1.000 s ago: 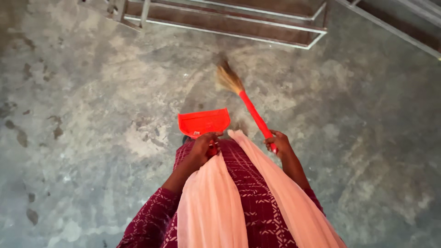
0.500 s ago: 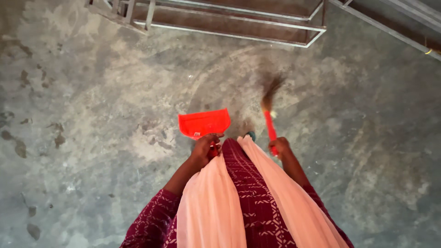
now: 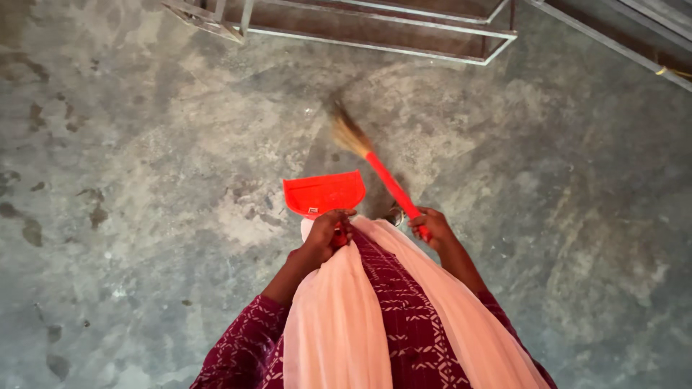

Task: The person sweeps a concrete floor using a broom and a dustpan, collecting debris into the dustpan.

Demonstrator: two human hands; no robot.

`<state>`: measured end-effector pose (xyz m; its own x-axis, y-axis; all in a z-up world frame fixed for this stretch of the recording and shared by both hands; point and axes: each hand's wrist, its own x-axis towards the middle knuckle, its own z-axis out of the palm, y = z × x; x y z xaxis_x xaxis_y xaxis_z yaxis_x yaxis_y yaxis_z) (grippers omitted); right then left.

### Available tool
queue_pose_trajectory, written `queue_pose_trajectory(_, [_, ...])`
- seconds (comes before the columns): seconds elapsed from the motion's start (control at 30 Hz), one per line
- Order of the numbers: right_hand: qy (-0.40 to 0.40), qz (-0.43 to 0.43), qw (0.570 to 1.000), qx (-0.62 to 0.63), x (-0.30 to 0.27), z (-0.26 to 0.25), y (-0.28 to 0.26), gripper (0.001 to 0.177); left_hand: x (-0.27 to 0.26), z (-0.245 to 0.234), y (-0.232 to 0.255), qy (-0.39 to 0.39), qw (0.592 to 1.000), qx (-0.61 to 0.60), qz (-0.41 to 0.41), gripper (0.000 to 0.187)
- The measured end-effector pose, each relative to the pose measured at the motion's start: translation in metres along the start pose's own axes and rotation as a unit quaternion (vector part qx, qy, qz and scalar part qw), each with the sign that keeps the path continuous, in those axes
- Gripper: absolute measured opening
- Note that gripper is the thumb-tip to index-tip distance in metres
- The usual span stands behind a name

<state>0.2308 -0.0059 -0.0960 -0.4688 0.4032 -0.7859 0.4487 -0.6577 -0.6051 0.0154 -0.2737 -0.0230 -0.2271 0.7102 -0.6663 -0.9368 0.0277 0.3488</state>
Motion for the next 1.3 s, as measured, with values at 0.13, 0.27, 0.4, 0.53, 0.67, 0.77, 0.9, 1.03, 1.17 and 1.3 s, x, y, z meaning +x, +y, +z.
queue_pose_trajectory(0.13, [0.029,0.022,0.999,0.035,-0.023,-0.007,0.0,0.052,-0.005,0.0,-0.004,0.0,1.0,0.012,-0.011,0.03])
queue_pose_trajectory(0.27, [0.124,0.01,0.991,-0.048,-0.024,0.004,0.007,0.054,-0.005,-0.002,-0.015,0.011,1.0,0.008,-0.022,0.027])
queue_pose_trajectory(0.4, [0.099,0.007,0.986,-0.134,-0.006,0.032,0.022,0.044,0.001,-0.012,-0.024,0.004,0.999,-0.038,-0.02,0.027])
queue_pose_trajectory(0.53, [0.088,0.037,0.984,-0.15,0.0,0.046,0.039,0.055,-0.004,-0.015,-0.027,0.003,0.999,-0.053,-0.008,0.029])
queue_pose_trajectory(0.67, [0.02,0.054,0.989,-0.135,-0.006,0.025,0.033,0.067,-0.01,0.007,-0.025,0.026,0.999,-0.023,-0.01,0.027])
queue_pose_trajectory(0.77, [-0.003,0.046,0.993,-0.108,-0.027,-0.005,0.032,0.073,-0.017,0.027,-0.03,0.026,1.0,-0.013,-0.009,0.025])
queue_pose_trajectory(0.9, [0.025,0.041,0.999,-0.01,-0.063,-0.054,0.046,0.072,-0.014,0.051,-0.044,0.049,0.998,0.028,-0.029,0.025])
queue_pose_trajectory(1.03, [0.076,0.007,0.996,0.038,-0.095,-0.115,0.077,0.073,-0.01,0.071,-0.07,0.016,0.997,0.052,-0.062,0.027])
queue_pose_trajectory(1.17, [0.134,-0.01,0.985,0.104,-0.12,-0.174,0.096,0.064,-0.014,0.089,-0.094,0.007,0.996,0.067,-0.064,0.027])
queue_pose_trajectory(1.3, [0.238,0.016,0.97,0.053,-0.132,-0.215,0.101,0.058,-0.02,0.105,-0.119,-0.003,0.996,0.061,-0.069,0.025])
